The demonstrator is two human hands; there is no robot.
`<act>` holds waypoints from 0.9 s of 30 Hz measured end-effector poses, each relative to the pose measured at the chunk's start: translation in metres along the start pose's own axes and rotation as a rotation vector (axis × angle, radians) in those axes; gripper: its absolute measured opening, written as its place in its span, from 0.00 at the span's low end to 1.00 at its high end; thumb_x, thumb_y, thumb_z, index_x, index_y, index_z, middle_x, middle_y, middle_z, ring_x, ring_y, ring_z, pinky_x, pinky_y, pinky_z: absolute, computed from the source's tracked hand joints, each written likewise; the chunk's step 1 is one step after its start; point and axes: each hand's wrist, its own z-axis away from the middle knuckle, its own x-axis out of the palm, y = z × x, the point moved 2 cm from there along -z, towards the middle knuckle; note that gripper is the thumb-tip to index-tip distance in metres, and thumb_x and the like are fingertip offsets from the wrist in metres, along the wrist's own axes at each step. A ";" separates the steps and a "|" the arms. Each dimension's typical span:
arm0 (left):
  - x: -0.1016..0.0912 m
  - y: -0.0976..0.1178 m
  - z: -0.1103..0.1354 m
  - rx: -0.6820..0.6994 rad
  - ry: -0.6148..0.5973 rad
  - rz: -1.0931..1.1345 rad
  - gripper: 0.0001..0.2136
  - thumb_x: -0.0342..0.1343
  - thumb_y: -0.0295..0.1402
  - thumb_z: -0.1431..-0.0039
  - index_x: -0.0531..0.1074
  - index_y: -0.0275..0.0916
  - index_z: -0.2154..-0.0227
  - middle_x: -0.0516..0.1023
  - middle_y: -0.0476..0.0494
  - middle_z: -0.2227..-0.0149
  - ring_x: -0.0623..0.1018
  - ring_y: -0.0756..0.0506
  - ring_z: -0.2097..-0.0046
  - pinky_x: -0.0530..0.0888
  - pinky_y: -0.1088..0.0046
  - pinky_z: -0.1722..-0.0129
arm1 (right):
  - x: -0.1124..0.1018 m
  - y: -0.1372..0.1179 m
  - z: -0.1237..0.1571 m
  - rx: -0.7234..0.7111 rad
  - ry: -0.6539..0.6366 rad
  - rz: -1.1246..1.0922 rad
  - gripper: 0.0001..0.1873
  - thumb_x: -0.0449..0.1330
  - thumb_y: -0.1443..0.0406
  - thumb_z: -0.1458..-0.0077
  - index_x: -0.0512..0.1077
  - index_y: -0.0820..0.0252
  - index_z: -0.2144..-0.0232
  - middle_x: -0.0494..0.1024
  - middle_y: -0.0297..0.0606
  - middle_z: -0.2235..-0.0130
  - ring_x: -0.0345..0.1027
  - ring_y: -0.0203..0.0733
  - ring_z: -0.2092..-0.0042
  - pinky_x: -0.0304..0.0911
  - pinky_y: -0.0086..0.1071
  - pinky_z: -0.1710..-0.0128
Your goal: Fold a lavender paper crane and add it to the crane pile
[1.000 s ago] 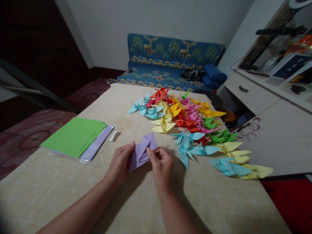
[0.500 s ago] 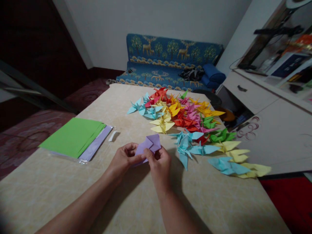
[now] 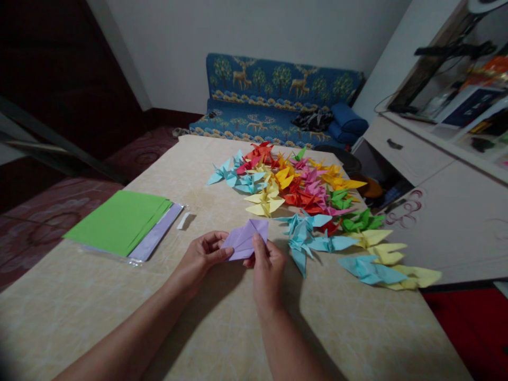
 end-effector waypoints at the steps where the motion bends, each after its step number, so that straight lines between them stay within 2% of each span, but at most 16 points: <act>1: 0.000 0.000 0.000 -0.006 0.001 0.001 0.18 0.73 0.34 0.63 0.75 0.34 0.68 0.77 0.48 0.76 0.74 0.52 0.74 0.67 0.79 0.72 | 0.000 0.000 0.000 0.009 0.006 -0.004 0.20 0.61 0.49 0.47 0.71 0.58 0.79 0.70 0.31 0.82 0.63 0.35 0.81 0.60 0.26 0.83; 6: -0.004 -0.001 -0.001 0.021 0.040 0.016 0.18 0.72 0.33 0.63 0.73 0.35 0.67 0.75 0.51 0.77 0.71 0.53 0.76 0.64 0.81 0.75 | -0.001 -0.003 -0.001 0.016 -0.002 -0.060 0.19 0.62 0.51 0.48 0.69 0.57 0.80 0.68 0.30 0.82 0.61 0.34 0.81 0.59 0.25 0.82; 9: -0.008 0.002 -0.002 0.075 0.114 0.022 0.17 0.70 0.33 0.58 0.73 0.37 0.65 0.73 0.53 0.78 0.69 0.54 0.77 0.62 0.81 0.76 | 0.000 -0.005 0.000 0.014 -0.072 -0.094 0.16 0.65 0.54 0.50 0.69 0.58 0.80 0.69 0.29 0.81 0.60 0.32 0.80 0.56 0.24 0.81; 12: -0.012 0.007 -0.003 0.153 0.180 0.008 0.16 0.68 0.34 0.55 0.73 0.39 0.63 0.72 0.55 0.79 0.68 0.53 0.77 0.63 0.80 0.76 | 0.000 -0.006 0.002 0.047 -0.153 -0.073 0.13 0.65 0.56 0.51 0.73 0.58 0.76 0.72 0.30 0.79 0.61 0.33 0.79 0.56 0.25 0.80; 16: -0.014 0.013 -0.003 0.268 0.219 -0.077 0.11 0.67 0.32 0.55 0.76 0.37 0.68 0.72 0.53 0.79 0.68 0.53 0.77 0.63 0.80 0.76 | -0.001 -0.009 0.003 0.030 -0.201 -0.023 0.14 0.63 0.53 0.49 0.74 0.57 0.73 0.70 0.30 0.80 0.61 0.35 0.79 0.55 0.27 0.80; 21: -0.011 0.017 -0.002 0.290 0.171 -0.122 0.06 0.67 0.30 0.55 0.77 0.35 0.74 0.76 0.48 0.76 0.70 0.52 0.76 0.64 0.78 0.75 | -0.002 -0.010 0.000 0.032 -0.192 -0.008 0.14 0.63 0.52 0.49 0.74 0.54 0.69 0.72 0.29 0.77 0.60 0.34 0.80 0.53 0.26 0.82; 27: -0.008 0.016 -0.002 0.290 0.107 -0.088 0.07 0.67 0.31 0.54 0.79 0.36 0.71 0.79 0.47 0.73 0.72 0.52 0.74 0.68 0.77 0.73 | -0.004 -0.002 -0.004 0.011 -0.134 -0.011 0.11 0.65 0.55 0.50 0.74 0.55 0.73 0.72 0.29 0.78 0.61 0.35 0.78 0.55 0.26 0.80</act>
